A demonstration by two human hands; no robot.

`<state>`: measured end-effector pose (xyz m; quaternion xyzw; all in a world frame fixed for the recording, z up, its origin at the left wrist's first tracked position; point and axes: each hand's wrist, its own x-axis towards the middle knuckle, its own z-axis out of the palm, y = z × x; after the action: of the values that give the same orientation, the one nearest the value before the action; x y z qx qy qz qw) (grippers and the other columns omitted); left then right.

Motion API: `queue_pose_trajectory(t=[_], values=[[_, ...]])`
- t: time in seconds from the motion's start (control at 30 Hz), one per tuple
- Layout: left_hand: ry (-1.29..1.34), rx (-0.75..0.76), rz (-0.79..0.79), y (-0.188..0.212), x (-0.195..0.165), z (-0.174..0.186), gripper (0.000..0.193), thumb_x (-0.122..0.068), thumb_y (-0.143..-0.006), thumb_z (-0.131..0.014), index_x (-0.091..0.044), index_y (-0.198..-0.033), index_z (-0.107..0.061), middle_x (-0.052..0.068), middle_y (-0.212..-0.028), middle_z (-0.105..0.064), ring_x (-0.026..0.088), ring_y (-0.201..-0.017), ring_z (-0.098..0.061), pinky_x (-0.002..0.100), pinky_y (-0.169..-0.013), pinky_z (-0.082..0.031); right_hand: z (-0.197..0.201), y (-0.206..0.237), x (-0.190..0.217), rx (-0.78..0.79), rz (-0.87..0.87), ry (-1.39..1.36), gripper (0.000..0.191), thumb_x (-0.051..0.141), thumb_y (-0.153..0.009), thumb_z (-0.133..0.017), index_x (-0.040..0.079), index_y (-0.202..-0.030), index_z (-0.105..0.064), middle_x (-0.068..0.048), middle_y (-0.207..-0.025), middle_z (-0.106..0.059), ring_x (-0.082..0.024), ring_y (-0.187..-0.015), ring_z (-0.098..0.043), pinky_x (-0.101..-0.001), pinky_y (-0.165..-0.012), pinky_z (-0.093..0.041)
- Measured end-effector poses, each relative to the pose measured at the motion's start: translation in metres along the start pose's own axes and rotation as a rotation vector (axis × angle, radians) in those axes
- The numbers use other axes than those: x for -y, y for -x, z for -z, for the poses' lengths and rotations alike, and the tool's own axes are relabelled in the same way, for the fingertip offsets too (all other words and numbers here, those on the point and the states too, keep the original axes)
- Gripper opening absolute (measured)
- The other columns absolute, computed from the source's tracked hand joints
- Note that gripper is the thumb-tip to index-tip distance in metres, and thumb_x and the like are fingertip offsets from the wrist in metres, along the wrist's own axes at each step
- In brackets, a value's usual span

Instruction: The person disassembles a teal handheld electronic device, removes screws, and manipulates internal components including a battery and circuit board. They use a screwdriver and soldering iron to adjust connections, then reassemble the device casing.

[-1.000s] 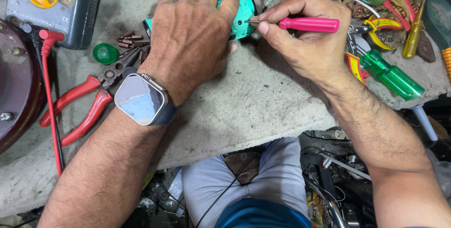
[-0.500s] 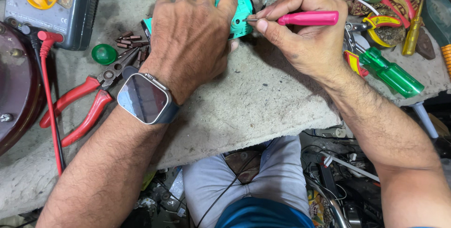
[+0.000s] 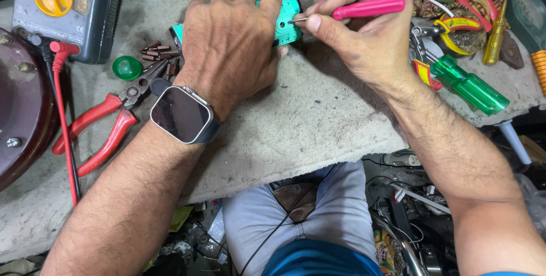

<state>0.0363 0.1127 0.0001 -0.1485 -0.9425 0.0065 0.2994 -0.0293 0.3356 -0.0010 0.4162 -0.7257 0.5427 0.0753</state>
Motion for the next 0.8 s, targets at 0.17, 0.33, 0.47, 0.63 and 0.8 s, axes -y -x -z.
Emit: queue_pose_trajectory(t=[0.17, 0.33, 0.47, 0.63, 0.8], values=[[-0.029, -0.01, 0.005, 0.0009, -0.0005, -0.0029, 0.073, -0.047, -0.076, -0.085, 0.0, -0.129, -0.065, 0.014, -0.09, -0.07, 0.028, -0.076, -0.069, 0.043, -0.056, -0.052, 0.0006, -0.0008, 0.0009, -0.102, -0.123, -0.254, 0.02, 0.008, -0.1, -0.081, 0.002, -0.102, -0.063, -0.009, -0.101, -0.072, -0.015, -0.093, -0.074, -0.0286, -0.085, -0.065], [-0.07, -0.051, 0.005, 0.0006, -0.0022, -0.0059, 0.074, -0.045, -0.072, -0.086, 0.0, -0.127, -0.065, 0.013, -0.091, -0.07, 0.026, -0.08, -0.07, 0.043, -0.061, -0.054, 0.0024, 0.0034, -0.0048, -0.019, -0.103, -0.208, 0.022, 0.004, -0.11, -0.081, -0.001, -0.111, -0.06, -0.011, -0.106, -0.072, -0.014, -0.097, -0.072, -0.027, -0.091, -0.063], [-0.032, -0.029, 0.005, 0.001, -0.0006, -0.0071, 0.072, -0.041, -0.075, -0.086, 0.002, -0.129, -0.065, 0.013, -0.092, -0.07, 0.027, -0.077, -0.07, 0.043, -0.059, -0.053, 0.0027, 0.0036, -0.0082, -0.027, -0.097, -0.198, 0.02, 0.006, -0.103, -0.08, 0.002, -0.107, -0.06, -0.008, -0.107, -0.07, -0.011, -0.094, -0.07, -0.0251, -0.088, -0.061], [-0.013, -0.032, 0.005, 0.0, 0.0005, -0.007, 0.072, -0.044, -0.076, -0.085, 0.002, -0.127, -0.065, 0.013, -0.091, -0.07, 0.027, -0.077, -0.069, 0.043, -0.058, -0.053, 0.0018, 0.0018, -0.0061, -0.015, -0.088, -0.155, 0.02, 0.006, -0.105, -0.08, 0.002, -0.107, -0.06, -0.008, -0.106, -0.071, -0.012, -0.098, -0.071, -0.0274, -0.092, -0.062], [-0.023, -0.014, 0.002, -0.002, 0.0016, -0.0047, 0.078, -0.056, -0.076, -0.085, 0.002, -0.125, -0.065, 0.013, -0.089, -0.069, 0.027, -0.075, -0.069, 0.042, -0.057, -0.053, 0.0013, 0.0045, -0.0065, 0.028, 0.087, 0.117, 0.021, 0.002, -0.11, -0.079, -0.003, -0.105, -0.06, -0.014, -0.106, -0.072, -0.015, -0.098, -0.071, -0.0285, -0.09, -0.06]])
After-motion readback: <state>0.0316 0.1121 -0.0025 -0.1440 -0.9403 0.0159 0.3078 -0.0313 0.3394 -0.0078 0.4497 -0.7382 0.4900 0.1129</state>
